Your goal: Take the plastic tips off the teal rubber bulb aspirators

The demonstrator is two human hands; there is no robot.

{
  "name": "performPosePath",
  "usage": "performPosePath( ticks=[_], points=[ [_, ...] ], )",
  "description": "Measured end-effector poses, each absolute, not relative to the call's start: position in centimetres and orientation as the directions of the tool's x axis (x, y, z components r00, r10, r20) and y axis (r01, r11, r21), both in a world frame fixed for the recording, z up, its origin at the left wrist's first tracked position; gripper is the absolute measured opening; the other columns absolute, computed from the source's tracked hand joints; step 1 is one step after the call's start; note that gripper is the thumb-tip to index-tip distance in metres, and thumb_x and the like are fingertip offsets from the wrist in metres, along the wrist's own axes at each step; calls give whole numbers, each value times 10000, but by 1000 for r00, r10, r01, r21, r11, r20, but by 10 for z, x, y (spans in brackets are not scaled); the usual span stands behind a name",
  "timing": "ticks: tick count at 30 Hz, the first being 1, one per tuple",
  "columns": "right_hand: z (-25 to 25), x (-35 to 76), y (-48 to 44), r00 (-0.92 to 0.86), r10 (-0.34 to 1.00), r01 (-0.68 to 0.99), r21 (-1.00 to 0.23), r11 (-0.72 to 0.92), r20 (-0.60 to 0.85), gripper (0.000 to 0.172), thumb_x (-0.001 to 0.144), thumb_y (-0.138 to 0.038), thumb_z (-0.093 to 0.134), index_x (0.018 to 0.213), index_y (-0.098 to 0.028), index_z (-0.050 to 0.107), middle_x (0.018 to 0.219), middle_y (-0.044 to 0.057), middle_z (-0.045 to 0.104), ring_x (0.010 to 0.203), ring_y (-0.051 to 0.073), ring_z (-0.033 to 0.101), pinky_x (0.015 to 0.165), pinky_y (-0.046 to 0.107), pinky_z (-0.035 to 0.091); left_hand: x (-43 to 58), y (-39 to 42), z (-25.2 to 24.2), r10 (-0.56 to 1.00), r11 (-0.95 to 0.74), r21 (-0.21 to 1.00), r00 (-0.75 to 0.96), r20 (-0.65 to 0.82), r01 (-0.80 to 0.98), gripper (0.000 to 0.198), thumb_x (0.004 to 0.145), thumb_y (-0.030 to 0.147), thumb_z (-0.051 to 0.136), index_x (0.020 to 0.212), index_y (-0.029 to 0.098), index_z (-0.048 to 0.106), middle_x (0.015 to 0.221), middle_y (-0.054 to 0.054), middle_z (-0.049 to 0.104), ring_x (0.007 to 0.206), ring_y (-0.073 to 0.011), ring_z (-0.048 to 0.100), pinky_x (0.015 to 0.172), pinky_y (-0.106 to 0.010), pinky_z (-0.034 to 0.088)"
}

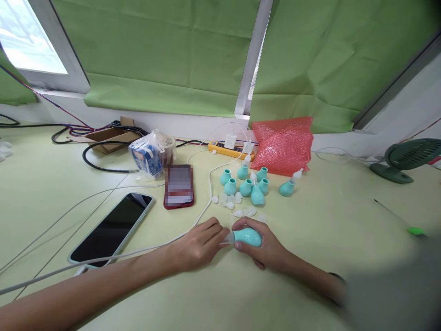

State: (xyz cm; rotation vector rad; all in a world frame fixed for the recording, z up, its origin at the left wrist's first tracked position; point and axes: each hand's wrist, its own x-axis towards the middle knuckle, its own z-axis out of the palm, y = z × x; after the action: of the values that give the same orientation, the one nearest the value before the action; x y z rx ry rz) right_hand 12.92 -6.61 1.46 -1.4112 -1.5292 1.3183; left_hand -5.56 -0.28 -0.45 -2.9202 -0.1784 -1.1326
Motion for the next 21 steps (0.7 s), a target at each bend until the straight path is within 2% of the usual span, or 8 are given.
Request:
performPosePath(
  ticks=[4, 6, 9, 13, 17, 21],
  points=[
    [17, 129, -64, -261, 921, 257, -940, -224, -291, 331, 682, -401, 591, 926, -212, 471, 612, -68, 491, 272, -6, 293, 209, 117, 266, -58, -8, 3, -24, -979, -171, 768, 640, 112, 145, 824, 75, 403, 930, 33, 494, 737, -117, 579, 699, -197, 515, 587, -319, 465],
    [18, 128, -64, -266, 909, 231, -937, -262, -320, 346, 665, -394, 611, 921, -201, 482, 536, -84, 460, 290, 5, 294, 220, 117, 293, -58, -10, 7, -75, -967, -234, 764, 641, 101, 166, 825, 58, 380, 930, 11, 500, 730, -123, 588, 697, -204, 532, 588, -326, 470],
    [19, 127, -65, -240, 925, 182, -949, -256, -296, 353, 628, -393, 644, 877, -183, 506, 495, -91, 428, 313, 15, 310, 239, 129, 344, -58, -12, 13, -90, -960, -259, 763, 640, 104, 208, 833, 49, 335, 923, -2, 515, 712, -126, 597, 684, -207, 543, 572, -324, 475],
    [17, 128, -65, -330, 897, 115, -955, -272, -295, 302, 659, -405, 614, 801, -151, 534, 557, -35, 530, 333, 19, 344, 257, 145, 381, -58, -13, 15, -171, -962, -273, 759, 629, 9, 255, 827, 51, 298, 882, -1, 542, 697, -139, 601, 671, -212, 545, 578, -326, 474],
    [12, 128, -66, -356, 888, 110, -957, -267, -289, 285, 659, -395, 617, 760, -138, 545, 552, -10, 569, 312, 21, 357, 264, 151, 369, -59, -11, 11, -154, -978, -208, 752, 641, -22, 215, 806, 65, 367, 939, 3, 525, 718, -133, 603, 694, -211, 528, 594, -322, 471],
    [6, 125, -68, -107, 990, 143, -987, -72, -88, 296, 633, -389, 638, 777, -140, 569, 524, -30, 522, 332, 55, 439, 327, 184, 404, -57, -5, 5, 92, -992, 5, 687, 721, 128, 287, 764, 97, 480, 1050, 88, 471, 825, -90, 606, 746, -194, 490, 639, -324, 460]
  ],
)
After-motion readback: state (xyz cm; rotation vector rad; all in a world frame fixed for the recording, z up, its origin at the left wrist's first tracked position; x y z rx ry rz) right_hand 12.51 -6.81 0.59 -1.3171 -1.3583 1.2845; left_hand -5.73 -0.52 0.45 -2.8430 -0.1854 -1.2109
